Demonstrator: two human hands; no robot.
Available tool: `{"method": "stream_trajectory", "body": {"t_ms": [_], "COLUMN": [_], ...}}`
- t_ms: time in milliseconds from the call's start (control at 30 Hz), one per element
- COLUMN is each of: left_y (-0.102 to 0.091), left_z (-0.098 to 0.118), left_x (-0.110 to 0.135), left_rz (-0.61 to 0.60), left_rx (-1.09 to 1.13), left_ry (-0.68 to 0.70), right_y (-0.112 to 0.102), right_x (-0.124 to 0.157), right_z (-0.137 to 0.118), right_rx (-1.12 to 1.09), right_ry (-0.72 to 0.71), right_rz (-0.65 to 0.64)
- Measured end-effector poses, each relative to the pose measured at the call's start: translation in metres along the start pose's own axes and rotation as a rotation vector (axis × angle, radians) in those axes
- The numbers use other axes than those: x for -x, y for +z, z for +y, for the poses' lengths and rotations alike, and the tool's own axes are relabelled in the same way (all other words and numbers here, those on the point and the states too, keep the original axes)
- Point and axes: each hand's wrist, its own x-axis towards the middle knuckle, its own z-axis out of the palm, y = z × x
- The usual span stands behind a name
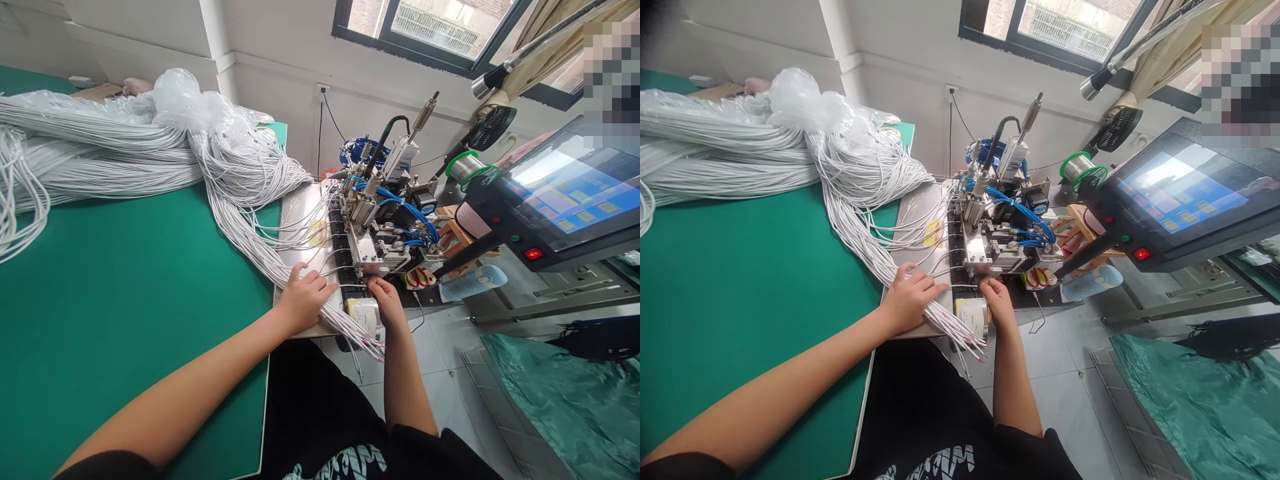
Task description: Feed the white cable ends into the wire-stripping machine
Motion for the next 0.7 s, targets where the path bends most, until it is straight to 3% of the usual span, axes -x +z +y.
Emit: {"method": "stream_trajectory", "body": {"t_ms": [500,700], "left_y": [-0.001,-0.0006], "left_z": [0.0026,0.0037], "left_x": [0.001,0.0007], "left_rz": [0.046,0.079], "left_rx": [-0.029,-0.034], "left_ry": [-0.023,-0.031], "right_y": [-0.0046,-0.0029], "right_x": [-0.0032,-0.0042], "right_z": [0.0039,0.0061], "right_rx": [-0.007,-0.088], "right_ry": [-0.032,0.016], "right_rz": [-0.039,-0.027]}}
